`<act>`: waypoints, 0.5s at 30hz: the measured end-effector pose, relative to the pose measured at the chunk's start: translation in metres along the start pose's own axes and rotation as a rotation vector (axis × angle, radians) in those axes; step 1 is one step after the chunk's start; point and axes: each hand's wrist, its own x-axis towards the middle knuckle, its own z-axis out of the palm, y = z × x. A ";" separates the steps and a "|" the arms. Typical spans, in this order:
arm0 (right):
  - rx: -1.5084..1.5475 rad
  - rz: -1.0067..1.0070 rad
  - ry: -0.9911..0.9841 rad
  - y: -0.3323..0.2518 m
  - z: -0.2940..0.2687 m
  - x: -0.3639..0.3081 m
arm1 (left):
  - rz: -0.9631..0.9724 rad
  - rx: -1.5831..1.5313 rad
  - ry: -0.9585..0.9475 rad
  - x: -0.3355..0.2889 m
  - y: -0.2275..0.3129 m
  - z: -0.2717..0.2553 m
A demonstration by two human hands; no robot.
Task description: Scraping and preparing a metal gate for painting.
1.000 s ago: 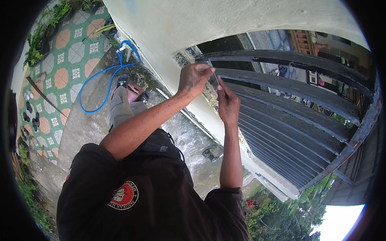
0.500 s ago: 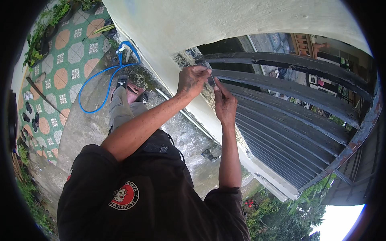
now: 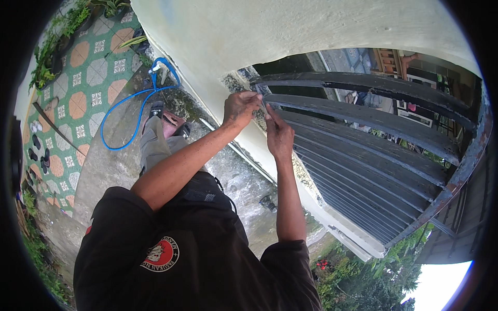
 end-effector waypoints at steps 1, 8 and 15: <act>0.001 0.007 0.002 0.002 -0.001 -0.001 | 0.042 0.017 -0.038 -0.008 0.002 0.003; -0.047 0.004 -0.031 0.003 0.009 0.005 | -0.043 -0.005 0.009 0.005 -0.007 -0.004; -0.001 -0.055 -0.022 0.005 0.027 0.010 | -0.091 0.018 0.033 0.016 -0.016 -0.014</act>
